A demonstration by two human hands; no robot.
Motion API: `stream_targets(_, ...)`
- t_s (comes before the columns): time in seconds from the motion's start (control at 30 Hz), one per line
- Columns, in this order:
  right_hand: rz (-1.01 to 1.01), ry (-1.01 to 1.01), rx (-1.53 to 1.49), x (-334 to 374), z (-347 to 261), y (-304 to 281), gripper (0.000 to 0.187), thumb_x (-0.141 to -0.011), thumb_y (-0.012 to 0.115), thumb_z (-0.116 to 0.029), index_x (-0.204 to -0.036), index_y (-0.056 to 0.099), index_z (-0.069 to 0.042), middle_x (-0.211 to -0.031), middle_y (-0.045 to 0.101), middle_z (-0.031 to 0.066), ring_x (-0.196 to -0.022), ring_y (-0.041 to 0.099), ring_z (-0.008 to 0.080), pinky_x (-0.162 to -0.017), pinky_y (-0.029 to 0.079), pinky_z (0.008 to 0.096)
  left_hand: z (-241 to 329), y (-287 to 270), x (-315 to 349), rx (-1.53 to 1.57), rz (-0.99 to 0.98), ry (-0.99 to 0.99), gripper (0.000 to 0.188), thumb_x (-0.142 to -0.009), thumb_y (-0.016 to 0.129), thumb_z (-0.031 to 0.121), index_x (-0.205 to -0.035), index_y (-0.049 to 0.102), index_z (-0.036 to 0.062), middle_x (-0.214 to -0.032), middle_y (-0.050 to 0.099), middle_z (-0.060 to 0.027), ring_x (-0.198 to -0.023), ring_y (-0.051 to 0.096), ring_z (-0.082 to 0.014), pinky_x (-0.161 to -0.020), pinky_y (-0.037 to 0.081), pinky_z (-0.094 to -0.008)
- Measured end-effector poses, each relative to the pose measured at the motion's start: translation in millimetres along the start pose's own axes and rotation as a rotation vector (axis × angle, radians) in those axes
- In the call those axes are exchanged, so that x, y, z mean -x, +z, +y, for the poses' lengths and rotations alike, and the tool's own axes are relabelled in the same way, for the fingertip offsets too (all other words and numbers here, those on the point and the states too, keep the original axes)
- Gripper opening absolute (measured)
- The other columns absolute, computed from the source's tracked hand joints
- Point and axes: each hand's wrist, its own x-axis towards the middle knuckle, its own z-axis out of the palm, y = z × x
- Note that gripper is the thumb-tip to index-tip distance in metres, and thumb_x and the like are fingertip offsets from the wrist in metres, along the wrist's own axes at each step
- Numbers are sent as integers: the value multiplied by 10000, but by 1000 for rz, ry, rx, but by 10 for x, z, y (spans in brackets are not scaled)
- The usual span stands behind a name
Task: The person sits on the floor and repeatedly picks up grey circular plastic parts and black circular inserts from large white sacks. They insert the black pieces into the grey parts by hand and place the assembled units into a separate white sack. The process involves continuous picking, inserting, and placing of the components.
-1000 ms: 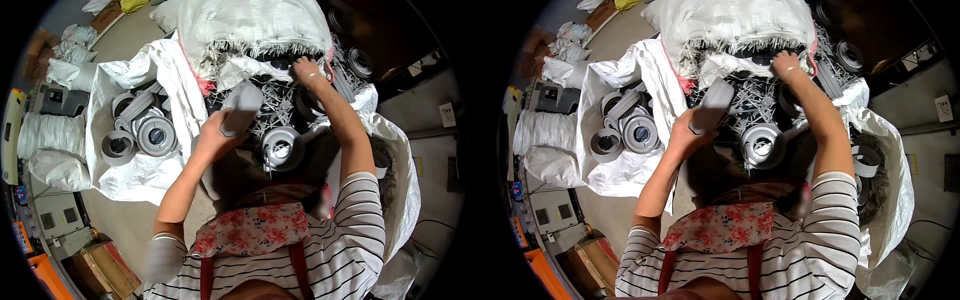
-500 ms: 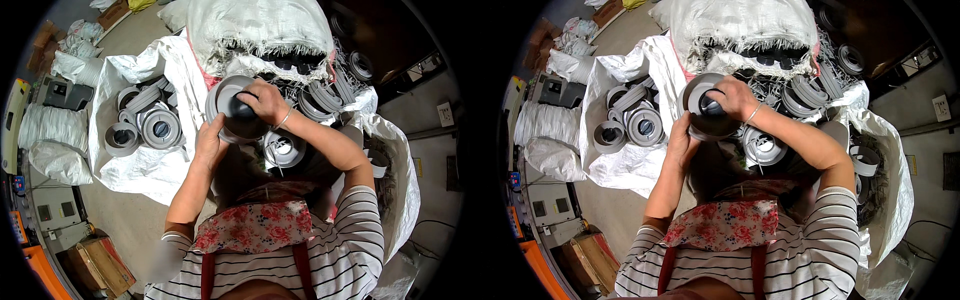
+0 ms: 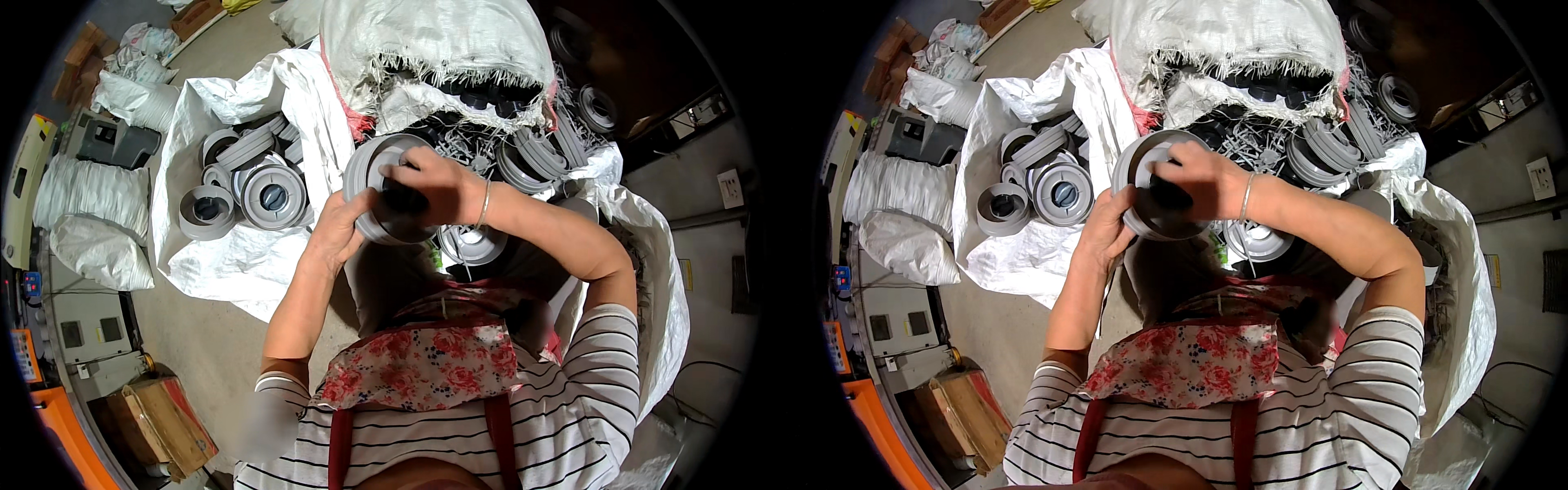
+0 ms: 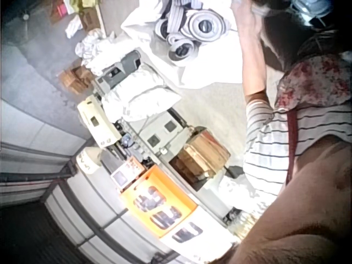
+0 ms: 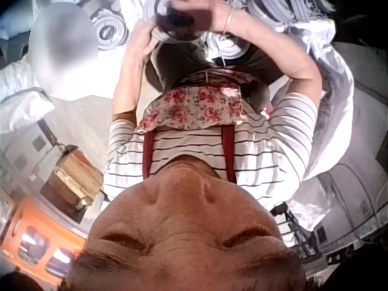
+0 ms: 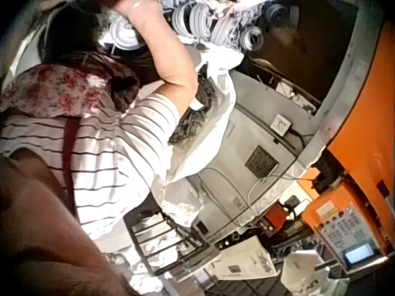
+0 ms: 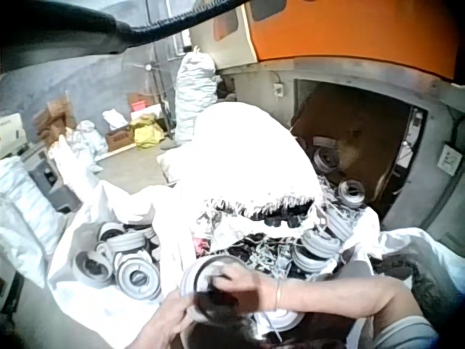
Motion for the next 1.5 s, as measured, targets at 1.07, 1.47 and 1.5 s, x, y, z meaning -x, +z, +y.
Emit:
stream_targets(1.07,132,186,-281,271,-60,325,419,-770,670,-199,-1144,545,-57,-1042,574,179,-891,584,285,-797,490,355,-31,159,115,-144,117,-1,403,-792,656,98,-1149,536,-48,-1037,611,-122,-903,614,-171,-760,527,-308)
stream_targets(1.47,27,697,-1573,237,-44,423,525,-926,426,-534,-1037,571,-42,-922,627,87,-771,620,176,-596,489,258,117,384,237,-1238,35,464,700,-697,769,165,-1292,435,8,-1130,592,-123,-1006,585,-218,-853,477,-347)
stream_targets(1.5,-167,874,-1846,232,64,379,508,-925,443,-522,-1030,566,-41,-903,627,84,-764,621,183,-600,490,257,145,369,202,-1374,8,579,738,-700,766,174,-1324,410,5,-1173,581,-144,-1032,583,-234,-865,475,-351)
